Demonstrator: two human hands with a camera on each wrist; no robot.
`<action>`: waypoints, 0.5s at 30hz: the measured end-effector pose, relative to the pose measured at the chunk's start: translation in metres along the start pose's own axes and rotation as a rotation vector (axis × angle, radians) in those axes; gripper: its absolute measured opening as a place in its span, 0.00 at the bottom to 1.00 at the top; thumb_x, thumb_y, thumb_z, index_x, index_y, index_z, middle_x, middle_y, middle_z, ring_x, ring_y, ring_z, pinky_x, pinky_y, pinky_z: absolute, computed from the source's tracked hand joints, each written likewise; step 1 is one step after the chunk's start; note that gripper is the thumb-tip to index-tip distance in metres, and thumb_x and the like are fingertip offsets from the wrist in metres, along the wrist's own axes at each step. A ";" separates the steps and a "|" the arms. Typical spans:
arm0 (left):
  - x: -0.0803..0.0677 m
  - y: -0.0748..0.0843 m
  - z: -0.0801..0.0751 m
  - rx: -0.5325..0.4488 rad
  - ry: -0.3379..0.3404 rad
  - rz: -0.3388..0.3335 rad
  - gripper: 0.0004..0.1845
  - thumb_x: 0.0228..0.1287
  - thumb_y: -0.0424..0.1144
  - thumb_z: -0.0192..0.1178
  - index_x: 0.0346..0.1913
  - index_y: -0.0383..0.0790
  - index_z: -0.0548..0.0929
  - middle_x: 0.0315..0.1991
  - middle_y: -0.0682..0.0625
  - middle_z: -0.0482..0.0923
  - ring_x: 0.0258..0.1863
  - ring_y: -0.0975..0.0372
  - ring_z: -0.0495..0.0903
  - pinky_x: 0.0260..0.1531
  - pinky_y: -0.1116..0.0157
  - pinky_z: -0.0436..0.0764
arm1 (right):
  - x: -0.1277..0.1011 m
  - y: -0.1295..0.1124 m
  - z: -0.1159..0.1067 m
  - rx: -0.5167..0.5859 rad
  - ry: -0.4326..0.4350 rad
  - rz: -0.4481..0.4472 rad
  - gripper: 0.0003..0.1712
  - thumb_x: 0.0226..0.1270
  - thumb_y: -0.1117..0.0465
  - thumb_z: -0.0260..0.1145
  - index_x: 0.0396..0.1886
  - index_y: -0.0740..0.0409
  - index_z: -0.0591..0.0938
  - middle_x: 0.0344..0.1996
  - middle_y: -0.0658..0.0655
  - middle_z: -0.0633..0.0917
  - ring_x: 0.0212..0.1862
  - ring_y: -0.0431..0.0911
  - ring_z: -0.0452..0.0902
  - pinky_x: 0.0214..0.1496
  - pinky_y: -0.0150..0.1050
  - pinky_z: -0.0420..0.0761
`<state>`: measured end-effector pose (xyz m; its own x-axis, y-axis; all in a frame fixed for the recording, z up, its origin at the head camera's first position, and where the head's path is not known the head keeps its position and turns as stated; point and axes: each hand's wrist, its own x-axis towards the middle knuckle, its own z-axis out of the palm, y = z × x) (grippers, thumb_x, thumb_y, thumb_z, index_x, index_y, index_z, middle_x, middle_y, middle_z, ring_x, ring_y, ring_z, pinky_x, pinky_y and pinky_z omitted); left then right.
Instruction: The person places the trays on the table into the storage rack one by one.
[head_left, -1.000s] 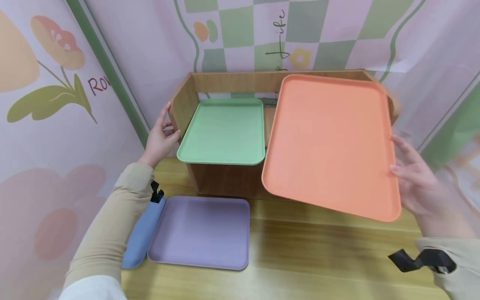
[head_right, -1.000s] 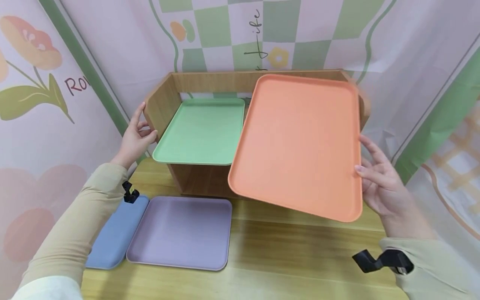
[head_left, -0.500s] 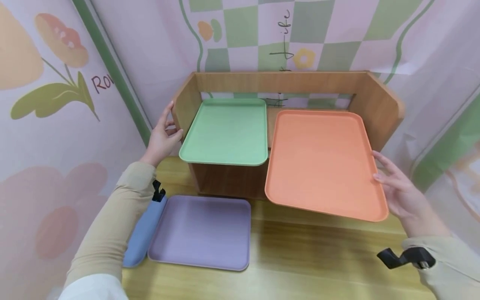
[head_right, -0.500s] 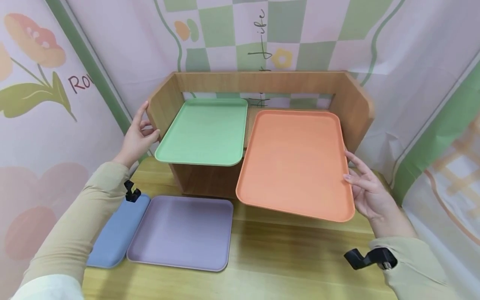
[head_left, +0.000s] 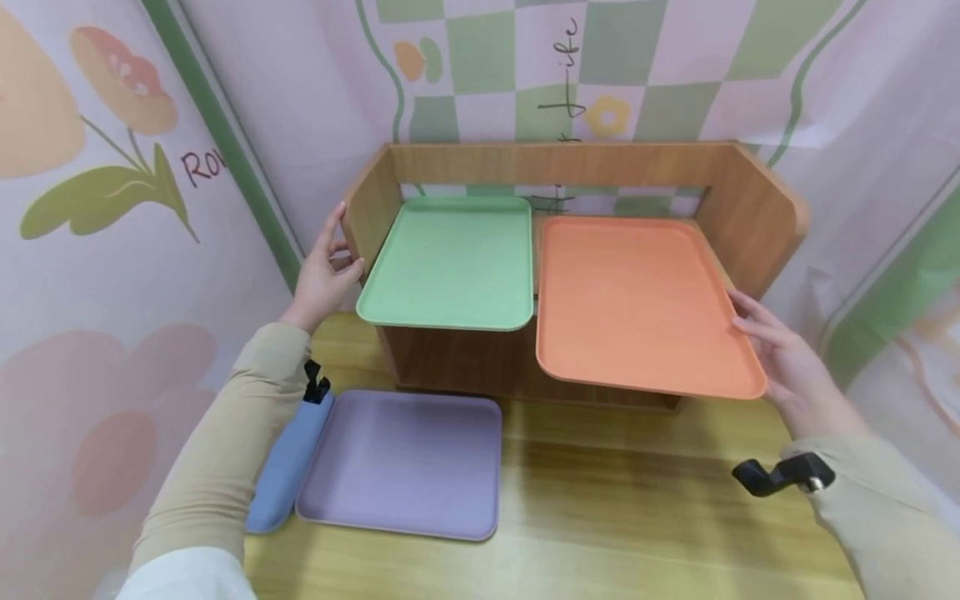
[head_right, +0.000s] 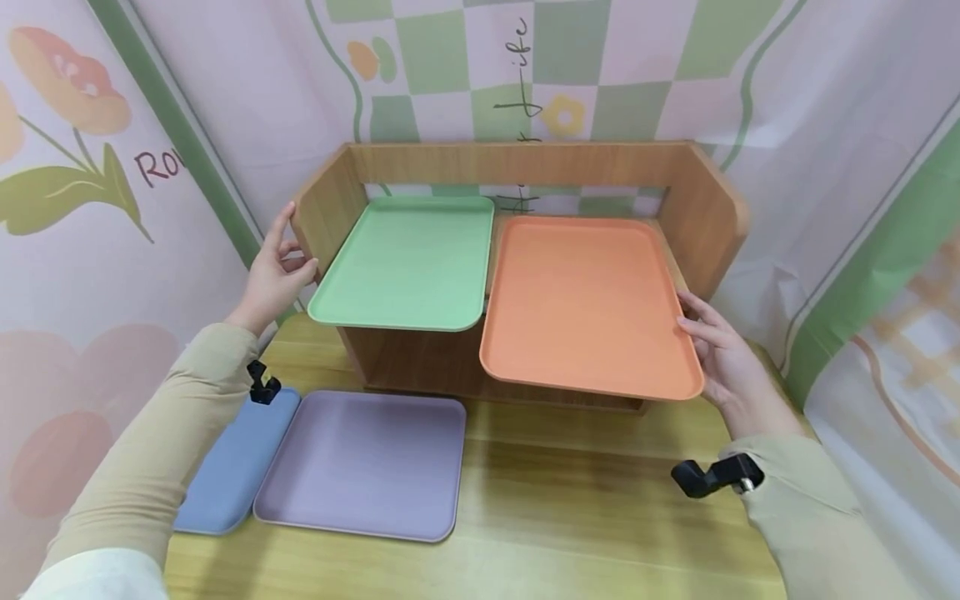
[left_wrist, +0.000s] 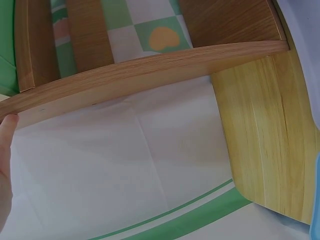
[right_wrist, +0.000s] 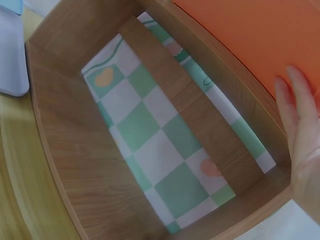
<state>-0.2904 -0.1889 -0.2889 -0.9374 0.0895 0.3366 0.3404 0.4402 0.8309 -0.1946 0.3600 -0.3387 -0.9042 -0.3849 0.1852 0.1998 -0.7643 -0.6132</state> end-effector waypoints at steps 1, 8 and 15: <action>0.000 0.001 -0.001 -0.001 0.000 -0.004 0.45 0.66 0.28 0.53 0.75 0.66 0.44 0.58 0.32 0.68 0.58 0.42 0.74 0.55 0.49 0.77 | 0.002 0.000 0.001 -0.016 0.007 -0.002 0.25 0.74 0.73 0.34 0.58 0.58 0.73 0.47 0.61 0.82 0.45 0.53 0.83 0.43 0.44 0.85; -0.007 0.017 -0.002 -0.012 0.000 -0.029 0.44 0.65 0.25 0.52 0.75 0.60 0.44 0.57 0.29 0.68 0.57 0.41 0.73 0.56 0.48 0.76 | 0.015 0.000 0.007 -0.063 0.069 -0.014 0.21 0.74 0.73 0.36 0.55 0.58 0.73 0.44 0.60 0.83 0.42 0.52 0.84 0.40 0.42 0.86; -0.016 0.032 0.000 -0.020 -0.019 -0.028 0.44 0.65 0.25 0.51 0.76 0.58 0.43 0.58 0.29 0.67 0.58 0.40 0.73 0.57 0.48 0.75 | 0.009 -0.002 0.005 -0.045 0.054 0.022 0.21 0.75 0.71 0.36 0.56 0.56 0.72 0.47 0.60 0.83 0.45 0.51 0.82 0.44 0.42 0.85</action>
<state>-0.2649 -0.1769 -0.2678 -0.9476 0.0943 0.3053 0.3157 0.4251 0.8483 -0.2015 0.3560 -0.3319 -0.9190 -0.3721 0.1303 0.2038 -0.7313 -0.6509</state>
